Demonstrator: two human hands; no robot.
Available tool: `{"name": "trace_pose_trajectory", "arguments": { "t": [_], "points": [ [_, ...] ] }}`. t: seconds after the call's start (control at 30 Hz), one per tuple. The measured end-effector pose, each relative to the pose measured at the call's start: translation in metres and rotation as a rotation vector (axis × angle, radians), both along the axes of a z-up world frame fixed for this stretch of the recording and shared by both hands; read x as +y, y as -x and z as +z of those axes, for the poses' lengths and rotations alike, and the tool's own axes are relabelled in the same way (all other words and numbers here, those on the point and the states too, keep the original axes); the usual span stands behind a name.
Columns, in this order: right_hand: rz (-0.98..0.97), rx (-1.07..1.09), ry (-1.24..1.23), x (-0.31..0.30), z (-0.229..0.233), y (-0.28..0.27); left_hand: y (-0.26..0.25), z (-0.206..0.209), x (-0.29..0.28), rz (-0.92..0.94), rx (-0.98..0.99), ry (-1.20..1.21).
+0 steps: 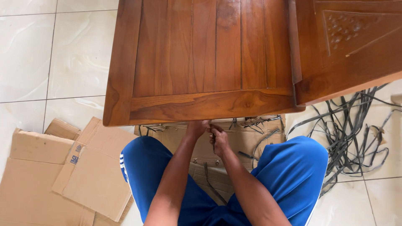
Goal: Tying protective plastic straps around the legs and frame of a wooden chair.
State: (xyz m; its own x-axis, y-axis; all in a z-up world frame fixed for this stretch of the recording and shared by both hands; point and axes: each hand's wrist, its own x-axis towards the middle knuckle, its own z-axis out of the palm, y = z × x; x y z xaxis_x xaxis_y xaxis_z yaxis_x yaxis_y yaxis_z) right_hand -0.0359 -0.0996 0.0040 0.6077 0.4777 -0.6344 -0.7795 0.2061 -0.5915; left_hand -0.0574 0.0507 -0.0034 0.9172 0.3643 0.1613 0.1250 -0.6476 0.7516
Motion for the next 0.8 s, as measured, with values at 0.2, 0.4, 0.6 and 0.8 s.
{"name": "trace_pose_trajectory", "arguments": {
  "t": [0.2, 0.4, 0.6, 0.8],
  "points": [
    [0.065, -0.145, 0.240, -0.010, -0.006, 0.012, 0.008, 0.037, -0.006, 0.161, 0.011, 0.196],
    [0.053, -0.640, 0.348, -0.006, 0.025, 0.005, 0.009, 0.051, -0.004, 0.173, -0.001, 0.223],
    [0.105, -0.651, 0.460, 0.006, 0.058, -0.027, 0.013, 0.060, -0.002, 0.135, -0.022, 0.246],
    [0.095, -0.643, 0.400, 0.015, -0.023, -0.076, 0.014, 0.060, -0.001, 0.078, 0.028, 0.283]
  ]
}}
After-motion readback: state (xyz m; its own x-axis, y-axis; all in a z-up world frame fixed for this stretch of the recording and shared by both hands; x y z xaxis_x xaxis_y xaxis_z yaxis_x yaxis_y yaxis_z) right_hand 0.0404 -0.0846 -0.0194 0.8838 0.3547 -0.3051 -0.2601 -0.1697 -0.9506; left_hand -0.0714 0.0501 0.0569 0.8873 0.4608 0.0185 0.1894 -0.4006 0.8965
